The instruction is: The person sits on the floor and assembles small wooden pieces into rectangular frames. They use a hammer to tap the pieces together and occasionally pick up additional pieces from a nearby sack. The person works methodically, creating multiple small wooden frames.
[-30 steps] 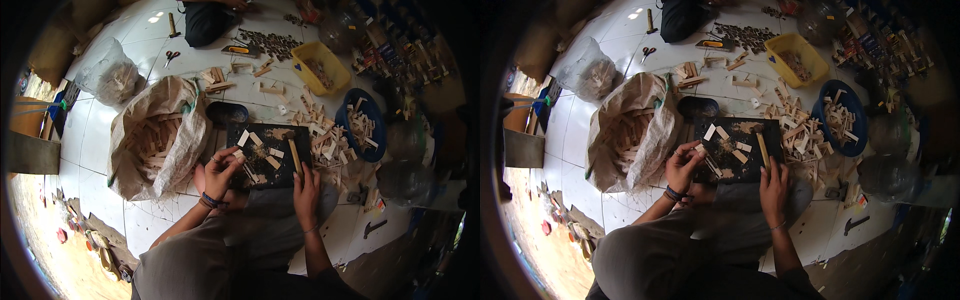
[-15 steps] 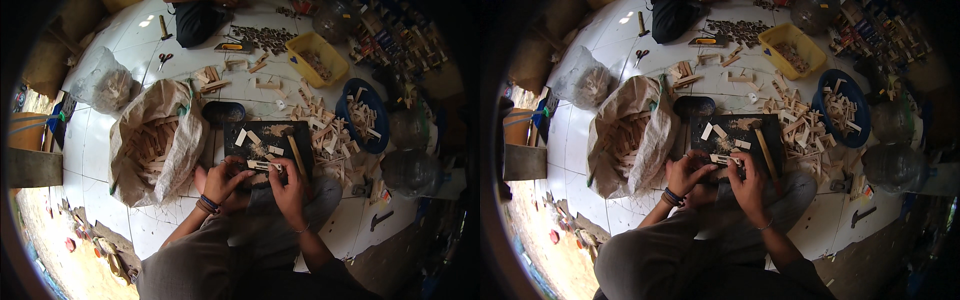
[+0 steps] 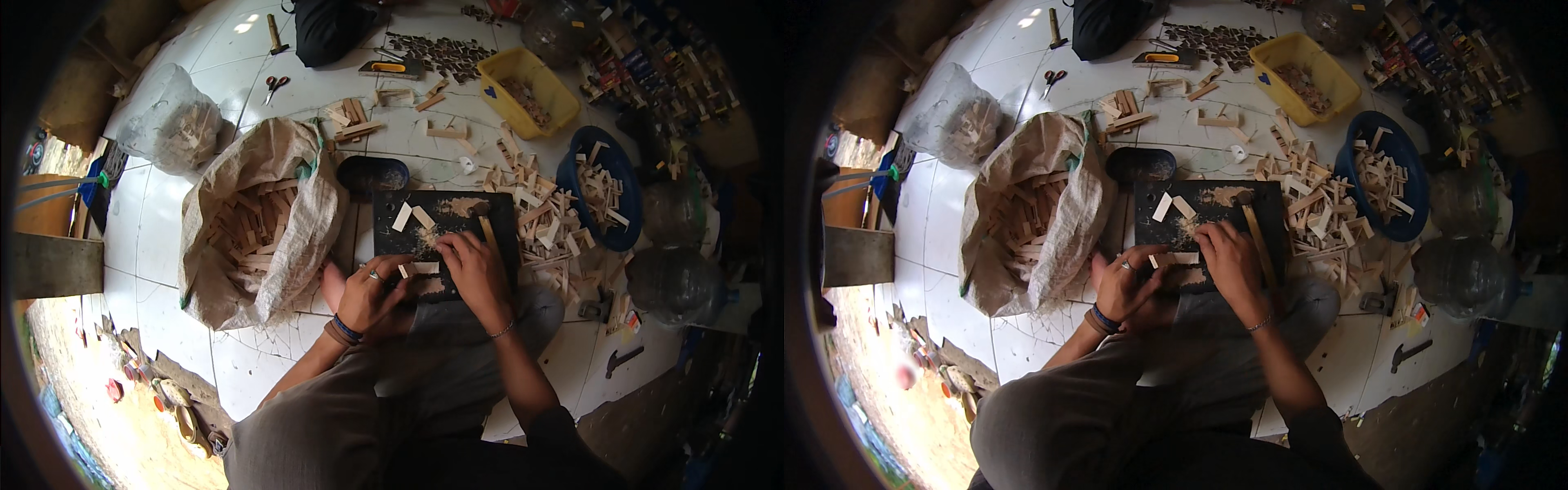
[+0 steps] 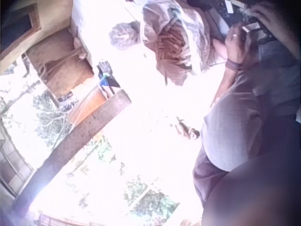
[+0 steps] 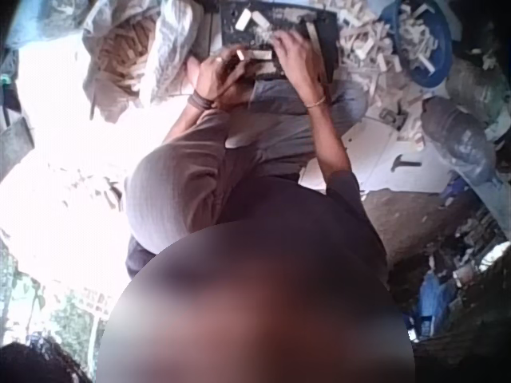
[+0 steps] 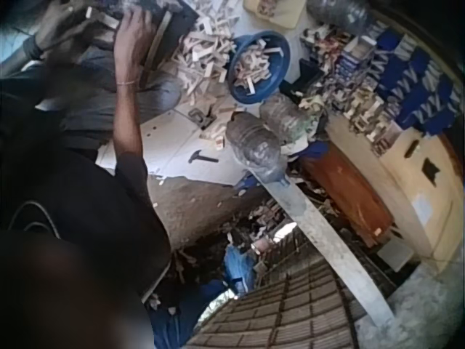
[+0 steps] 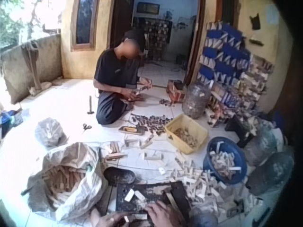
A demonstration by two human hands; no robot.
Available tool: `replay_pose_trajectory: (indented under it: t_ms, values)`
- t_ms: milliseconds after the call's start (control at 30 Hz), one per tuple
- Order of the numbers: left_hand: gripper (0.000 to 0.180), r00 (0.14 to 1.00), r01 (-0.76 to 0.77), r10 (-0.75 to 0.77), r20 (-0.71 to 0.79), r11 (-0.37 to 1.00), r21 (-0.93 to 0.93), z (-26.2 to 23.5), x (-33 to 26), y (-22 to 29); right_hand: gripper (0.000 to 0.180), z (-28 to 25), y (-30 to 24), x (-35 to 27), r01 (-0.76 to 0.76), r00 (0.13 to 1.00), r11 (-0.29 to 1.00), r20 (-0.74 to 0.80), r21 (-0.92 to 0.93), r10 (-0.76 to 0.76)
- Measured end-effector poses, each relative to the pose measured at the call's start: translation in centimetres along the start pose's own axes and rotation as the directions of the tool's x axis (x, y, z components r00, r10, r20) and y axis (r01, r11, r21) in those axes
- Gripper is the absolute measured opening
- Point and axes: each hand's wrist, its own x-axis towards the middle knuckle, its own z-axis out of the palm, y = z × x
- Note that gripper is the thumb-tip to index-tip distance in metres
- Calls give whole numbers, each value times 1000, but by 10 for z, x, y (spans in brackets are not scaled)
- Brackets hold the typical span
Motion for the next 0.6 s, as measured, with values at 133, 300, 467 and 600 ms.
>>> replay_pose_trajectory:
  t_ms: [133, 300, 467, 600]
  values:
    - [46, 999, 28, -29, 19, 999, 41, -4, 0, 4, 12, 15, 5, -2, 71, 996, 994, 64, -84, -65]
    - [48, 998, 54, -56, 20, 996, 76, -4, 3, 5, 11, 20, 2, 0, 106, 992, 970, 89, -221, -88]
    - [51, 999, 42, -42, -2, 996, 76, 2, 5, 3, 12, 18, -2, 10, 73, 985, 975, 168, -208, -38]
    - [54, 999, 45, -44, -27, 998, 39, 4, 5, 0, 17, 0, 3, 9, -38, 999, 999, 31, 3, 37]
